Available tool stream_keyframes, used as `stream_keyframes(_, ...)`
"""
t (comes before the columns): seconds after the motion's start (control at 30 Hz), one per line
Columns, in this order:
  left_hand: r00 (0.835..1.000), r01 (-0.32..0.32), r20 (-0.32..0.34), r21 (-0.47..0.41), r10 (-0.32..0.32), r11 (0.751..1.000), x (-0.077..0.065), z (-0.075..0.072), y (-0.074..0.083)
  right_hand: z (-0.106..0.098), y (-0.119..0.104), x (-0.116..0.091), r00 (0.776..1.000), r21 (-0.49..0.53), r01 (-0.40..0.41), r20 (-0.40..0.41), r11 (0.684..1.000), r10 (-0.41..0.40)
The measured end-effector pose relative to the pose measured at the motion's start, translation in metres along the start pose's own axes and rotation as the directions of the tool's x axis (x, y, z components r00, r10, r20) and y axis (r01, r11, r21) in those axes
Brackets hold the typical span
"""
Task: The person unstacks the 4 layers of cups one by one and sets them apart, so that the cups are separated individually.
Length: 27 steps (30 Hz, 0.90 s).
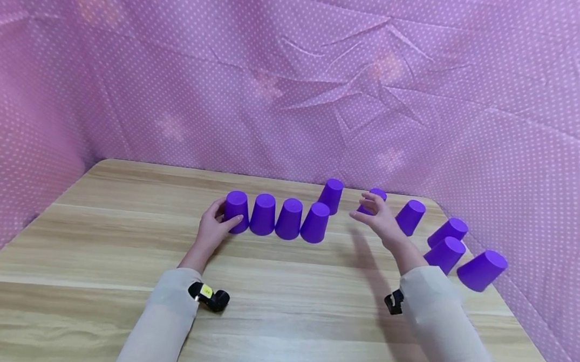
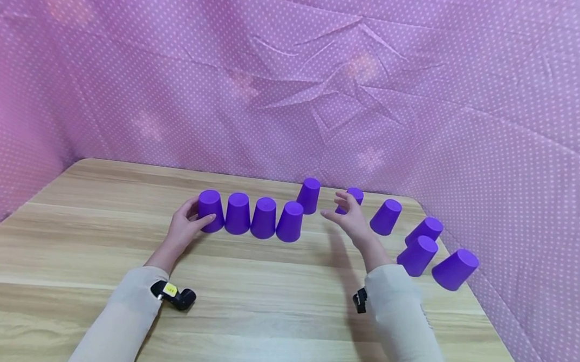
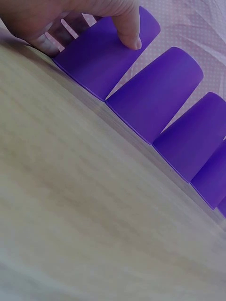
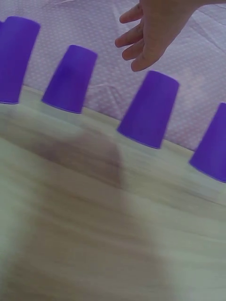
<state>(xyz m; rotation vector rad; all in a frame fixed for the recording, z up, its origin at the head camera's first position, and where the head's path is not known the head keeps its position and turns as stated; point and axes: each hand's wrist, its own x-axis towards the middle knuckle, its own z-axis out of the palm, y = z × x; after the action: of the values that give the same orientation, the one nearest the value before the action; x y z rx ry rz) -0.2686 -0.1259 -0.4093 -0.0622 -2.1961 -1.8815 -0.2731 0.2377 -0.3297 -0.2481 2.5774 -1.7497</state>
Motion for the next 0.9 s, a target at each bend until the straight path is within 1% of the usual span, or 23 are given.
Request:
stream_keyframes(0.13, 1.0, 0.001, -0.003, 0.0, -0.001, 1.0, 0.0, 0.001, -0.001, 0.014, 0.0, 0.003, 1.0, -0.003, 0.004, 0.026, 1.0, -0.004)
stream_keyframes(0.4, 1.0, -0.028, -0.009, -0.012, 0.028, 1.0, -0.001, 0.001, -0.002, 0.037, -0.003, 0.007, 0.991, 0.021, 0.006, 0.131, 1.0, -0.009)
stream_keyframes(0.43, 1.0, -0.025, -0.007, -0.015, 0.025, 1.0, -0.003, 0.0, 0.001, 0.04, -0.006, 0.005, 0.99, 0.024, 0.002, 0.141, 1.0, -0.005)
stream_keyframes(0.47, 1.0, -0.026, -0.006, -0.016, 0.025, 1.0, -0.003, 0.0, 0.001, 0.043, -0.006, 0.006, 0.989, 0.031, 0.001, 0.146, 1.0, -0.006)
stream_keyframes(0.63, 1.0, -0.012, -0.004, 0.001, 0.012, 1.0, -0.002, 0.0, 0.001, 0.054, -0.005, 0.009, 0.987, 0.054, -0.016, 0.158, 0.998, 0.008)
stream_keyframes(0.67, 1.0, -0.014, -0.005, 0.005, 0.014, 1.0, 0.0, 0.0, -0.003, 0.055, -0.001, 0.011, 0.987, 0.059, -0.017, 0.158, 0.998, 0.008)
stream_keyframes(0.73, 1.0, -0.014, -0.003, 0.005, 0.014, 1.0, -0.001, 0.0, -0.002, 0.057, 0.001, 0.013, 0.987, 0.057, -0.026, 0.161, 0.998, 0.017)
stream_keyframes(0.9, 1.0, -0.021, -0.007, 0.006, 0.021, 1.0, -0.001, 0.0, -0.002, 0.063, 0.005, 0.017, 0.99, 0.017, -0.027, 0.138, 1.0, 0.024)
